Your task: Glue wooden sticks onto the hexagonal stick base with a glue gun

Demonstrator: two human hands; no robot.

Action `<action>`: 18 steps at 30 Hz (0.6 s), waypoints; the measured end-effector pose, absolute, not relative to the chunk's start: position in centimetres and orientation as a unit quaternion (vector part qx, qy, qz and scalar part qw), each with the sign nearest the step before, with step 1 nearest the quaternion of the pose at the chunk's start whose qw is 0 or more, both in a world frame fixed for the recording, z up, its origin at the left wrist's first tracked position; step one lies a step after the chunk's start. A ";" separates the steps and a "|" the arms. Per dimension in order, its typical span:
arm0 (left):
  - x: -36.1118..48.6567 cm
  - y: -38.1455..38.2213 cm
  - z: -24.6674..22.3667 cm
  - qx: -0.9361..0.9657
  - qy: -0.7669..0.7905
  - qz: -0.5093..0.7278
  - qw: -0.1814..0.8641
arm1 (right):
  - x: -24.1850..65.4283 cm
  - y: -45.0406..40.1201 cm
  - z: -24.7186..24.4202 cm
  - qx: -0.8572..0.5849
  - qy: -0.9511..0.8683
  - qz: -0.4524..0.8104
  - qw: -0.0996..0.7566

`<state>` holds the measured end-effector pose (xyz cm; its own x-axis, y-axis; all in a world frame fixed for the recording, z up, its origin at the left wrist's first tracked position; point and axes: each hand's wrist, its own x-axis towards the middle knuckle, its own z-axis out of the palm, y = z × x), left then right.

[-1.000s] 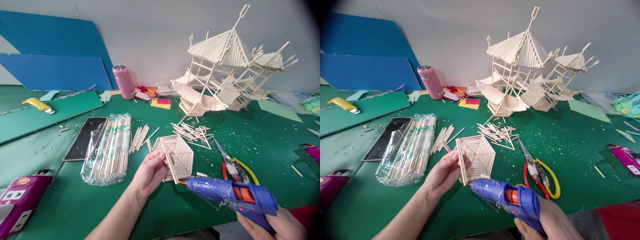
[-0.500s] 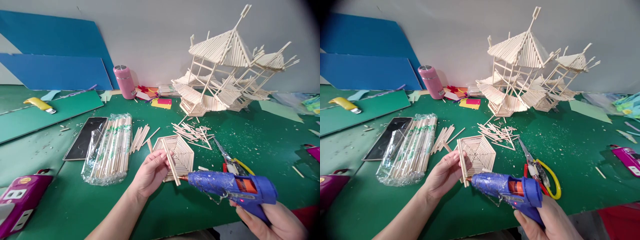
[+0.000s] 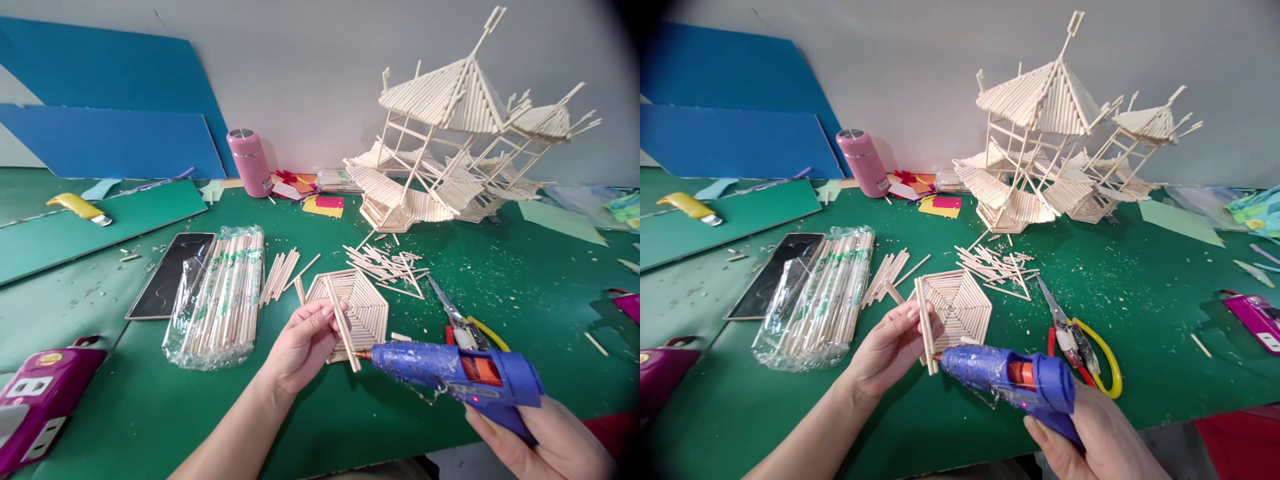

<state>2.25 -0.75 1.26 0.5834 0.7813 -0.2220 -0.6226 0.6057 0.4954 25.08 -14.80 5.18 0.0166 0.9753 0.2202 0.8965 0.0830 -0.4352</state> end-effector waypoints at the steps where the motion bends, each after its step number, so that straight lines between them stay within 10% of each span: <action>1: 2.3 -0.8 1.3 0.187 0.217 0.402 0.870 | 25.4 -14.7 5.0 -0.668 -0.703 0.078 0.231; 18: 2.3 -0.6 1.2 0.165 0.209 0.405 0.874 | 24.8 -14.9 6.4 -0.670 -0.701 0.119 0.215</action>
